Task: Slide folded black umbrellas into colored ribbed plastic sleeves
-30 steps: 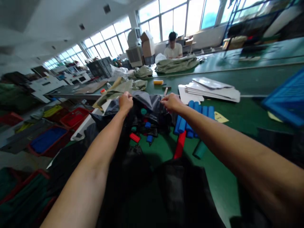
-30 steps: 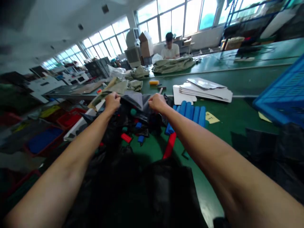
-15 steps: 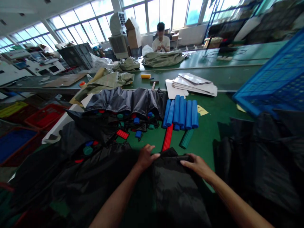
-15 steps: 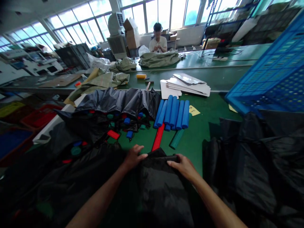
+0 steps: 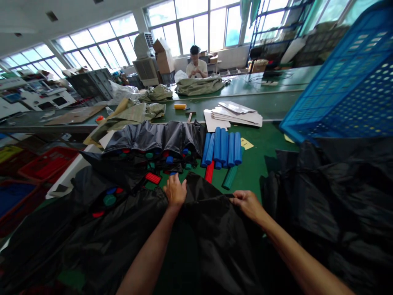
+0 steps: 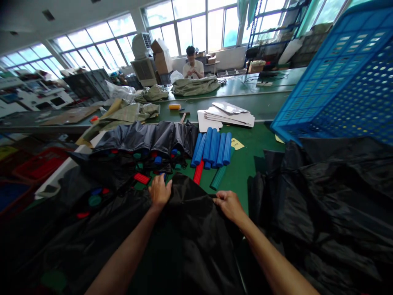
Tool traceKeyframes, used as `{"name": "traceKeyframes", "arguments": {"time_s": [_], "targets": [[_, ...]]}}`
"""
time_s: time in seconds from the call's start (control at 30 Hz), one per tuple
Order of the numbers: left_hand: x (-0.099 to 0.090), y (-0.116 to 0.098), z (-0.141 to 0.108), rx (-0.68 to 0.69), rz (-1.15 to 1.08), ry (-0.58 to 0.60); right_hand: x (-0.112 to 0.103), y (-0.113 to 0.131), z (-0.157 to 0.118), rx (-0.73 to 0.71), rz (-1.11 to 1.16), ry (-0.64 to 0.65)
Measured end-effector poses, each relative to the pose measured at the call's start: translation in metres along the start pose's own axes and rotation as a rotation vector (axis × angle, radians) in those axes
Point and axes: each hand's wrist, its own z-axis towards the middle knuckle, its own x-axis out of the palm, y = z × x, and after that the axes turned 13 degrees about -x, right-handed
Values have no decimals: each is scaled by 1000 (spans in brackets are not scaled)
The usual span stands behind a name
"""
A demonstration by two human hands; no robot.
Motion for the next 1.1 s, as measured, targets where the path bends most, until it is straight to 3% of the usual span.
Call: {"name": "traceKeyframes", "arguments": {"time_s": [0.07, 0.13, 0.2, 0.27, 0.33, 0.43, 0.53, 0.63, 0.73, 0.87, 0.97, 1.03, 1.1], "targets": [[-3, -6, -17, 271, -95, 130, 6, 16, -1, -44, 83, 66], [-1, -11, -35, 493, -173, 386, 11, 31, -4, -80, 166, 121], [2, -12, -48, 546, -223, 557, 13, 43, -6, -87, 232, 123], [-1, -11, -54, 511, -295, 596, 14, 53, -9, -62, 328, 92], [-13, -10, -51, 462, -398, 538, 14, 59, -12, -12, 486, 108], [-46, -12, -34, 361, -526, 388, 14, 57, -24, 67, 688, 301], [-79, -12, -9, 255, -547, 215, 15, 44, -38, 146, 714, 458], [-101, -8, 20, 159, -506, 30, 16, 27, -48, 190, 663, 453], [-112, -6, 46, 58, -418, -97, 15, 17, -45, 220, 626, 328], [-112, -18, 52, -34, -145, -299, 10, 17, -26, 279, 687, 88], [-96, -34, 21, 30, -70, -459, 12, 19, -8, 298, 689, -20], [-75, -41, -13, 206, -149, -337, 15, 22, 1, 298, 681, -64], [-47, -42, -49, 401, -231, -89, 18, 26, 8, 269, 680, -84]]}}
